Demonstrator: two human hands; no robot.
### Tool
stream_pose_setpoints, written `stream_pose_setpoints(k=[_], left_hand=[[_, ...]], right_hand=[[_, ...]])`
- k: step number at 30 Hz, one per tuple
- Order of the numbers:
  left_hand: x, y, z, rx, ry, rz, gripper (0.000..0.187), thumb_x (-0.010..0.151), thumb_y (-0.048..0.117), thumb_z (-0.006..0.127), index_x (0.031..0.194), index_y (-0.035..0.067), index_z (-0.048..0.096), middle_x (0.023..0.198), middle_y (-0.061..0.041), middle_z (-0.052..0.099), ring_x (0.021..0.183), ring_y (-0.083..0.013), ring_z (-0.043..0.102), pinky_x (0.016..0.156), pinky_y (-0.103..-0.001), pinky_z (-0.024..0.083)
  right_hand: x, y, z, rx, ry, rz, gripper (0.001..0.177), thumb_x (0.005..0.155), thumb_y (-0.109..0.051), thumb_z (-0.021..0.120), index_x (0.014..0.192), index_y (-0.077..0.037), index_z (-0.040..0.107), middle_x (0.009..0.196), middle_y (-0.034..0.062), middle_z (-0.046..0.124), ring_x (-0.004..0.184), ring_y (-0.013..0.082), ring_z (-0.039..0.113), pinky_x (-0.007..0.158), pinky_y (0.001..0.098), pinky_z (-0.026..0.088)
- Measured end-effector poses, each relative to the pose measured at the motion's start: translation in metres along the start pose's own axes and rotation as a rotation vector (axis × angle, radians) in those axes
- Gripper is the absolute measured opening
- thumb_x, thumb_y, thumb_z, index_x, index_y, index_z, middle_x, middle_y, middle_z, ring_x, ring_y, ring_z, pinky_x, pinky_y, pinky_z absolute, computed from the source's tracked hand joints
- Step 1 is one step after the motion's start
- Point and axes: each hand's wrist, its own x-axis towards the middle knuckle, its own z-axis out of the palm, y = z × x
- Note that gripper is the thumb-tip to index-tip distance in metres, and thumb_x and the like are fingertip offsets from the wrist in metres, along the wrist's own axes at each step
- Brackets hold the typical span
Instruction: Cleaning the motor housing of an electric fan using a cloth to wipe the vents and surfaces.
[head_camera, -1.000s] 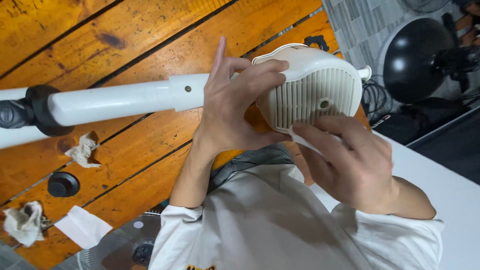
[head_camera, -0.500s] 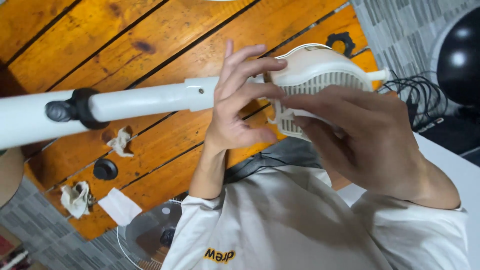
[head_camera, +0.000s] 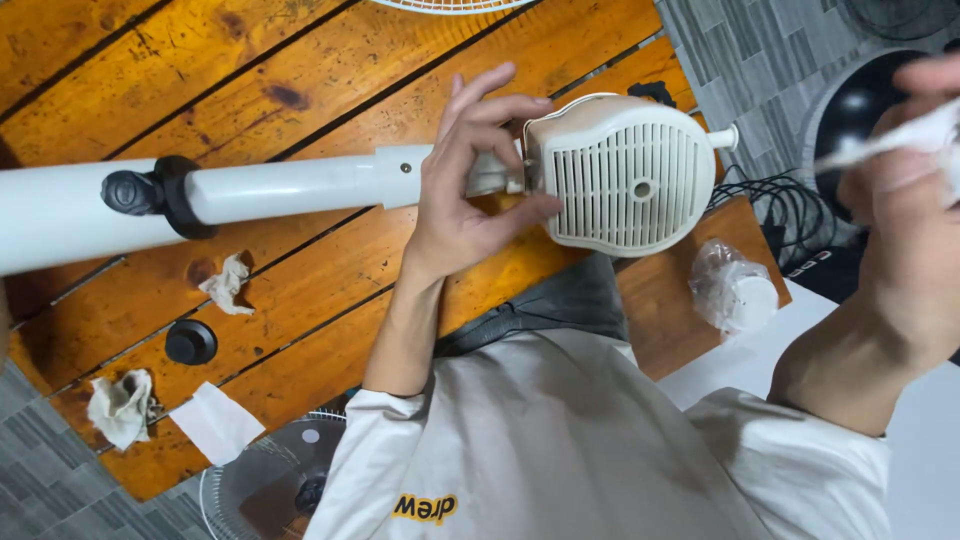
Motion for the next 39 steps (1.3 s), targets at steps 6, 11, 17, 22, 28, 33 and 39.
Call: stream_pose_setpoints(k=[6, 11, 17, 22, 28, 33, 39], left_hand=[[0.003, 0.011, -0.006, 0.101, -0.171, 0.018, 0.069, 0.057, 0.026, 0.107, 0.11, 0.014, 0.064, 0.131, -0.002, 0.066, 0.143, -0.0295, 0.047, 0.135, -0.067, 0.008], [0.005, 0.006, -0.008, 0.146, -0.26, 0.058, 0.088, 0.048, 0.032, 0.112, 0.118, 0.012, 0.062, 0.136, -0.002, 0.062, 0.144, -0.0291, 0.046, 0.134, -0.068, 0.007], [0.009, 0.007, -0.006, 0.217, -0.265, 0.089, 0.091, 0.052, 0.032, 0.113, 0.122, 0.014, 0.057, 0.139, -0.003, 0.063, 0.141, -0.0296, 0.052, 0.133, -0.064, 0.009], [0.013, 0.012, -0.006, 0.173, -0.275, 0.052, 0.087, 0.053, 0.021, 0.111, 0.116, 0.012, 0.052, 0.135, -0.003, 0.063, 0.124, -0.0264, 0.065, 0.128, -0.07, 0.026], [0.012, 0.012, -0.006, 0.188, -0.272, 0.082, 0.087, 0.056, 0.023, 0.111, 0.117, 0.01, 0.052, 0.136, -0.003, 0.062, 0.123, -0.0259, 0.065, 0.126, -0.063, 0.036], [0.014, 0.009, -0.008, 0.203, -0.276, 0.098, 0.089, 0.057, 0.023, 0.111, 0.122, 0.01, 0.051, 0.135, -0.001, 0.062, 0.121, -0.0251, 0.066, 0.124, -0.061, 0.039], [0.013, 0.01, -0.009, 0.161, -0.265, 0.114, 0.09, 0.054, 0.026, 0.113, 0.12, 0.011, 0.054, 0.138, -0.003, 0.061, 0.127, -0.0275, 0.063, 0.126, -0.066, 0.033]], right_hand=[[-0.028, 0.005, 0.002, -0.06, -0.026, -0.099, 0.031, 0.115, 0.017, 0.071, 0.138, 0.01, 0.052, 0.122, 0.0217, 0.061, 0.092, 0.0205, 0.057, 0.083, 0.0276, 0.049], [-0.021, -0.014, 0.026, -0.013, -0.129, -0.205, 0.026, 0.104, 0.027, 0.066, 0.122, 0.016, 0.05, 0.119, 0.0336, 0.065, 0.096, 0.033, 0.069, 0.078, 0.0325, 0.056], [-0.025, -0.051, 0.051, -0.107, -0.111, -0.219, 0.026, 0.095, 0.034, 0.074, 0.113, 0.019, 0.064, 0.104, 0.0281, 0.071, 0.081, 0.0248, 0.065, 0.072, 0.0288, 0.05], [-0.019, -0.062, 0.061, -0.162, -0.163, -0.306, 0.024, 0.087, 0.029, 0.077, 0.107, 0.017, 0.072, 0.106, 0.0241, 0.071, 0.08, 0.0241, 0.06, 0.073, 0.0299, 0.046], [-0.008, -0.08, 0.066, -0.309, -0.155, -0.447, 0.023, 0.087, 0.029, 0.085, 0.106, 0.017, 0.076, 0.106, 0.0253, 0.073, 0.079, 0.0252, 0.062, 0.069, 0.031, 0.048], [-0.01, -0.093, 0.077, -0.439, -0.148, -0.465, 0.03, 0.084, 0.025, 0.087, 0.111, 0.014, 0.081, 0.109, 0.0239, 0.073, 0.079, 0.0242, 0.061, 0.068, 0.0317, 0.048], [-0.015, -0.097, 0.081, -0.446, -0.153, -0.423, 0.027, 0.086, 0.025, 0.087, 0.111, 0.017, 0.08, 0.109, 0.027, 0.073, 0.076, 0.024, 0.06, 0.06, 0.0288, 0.045]])
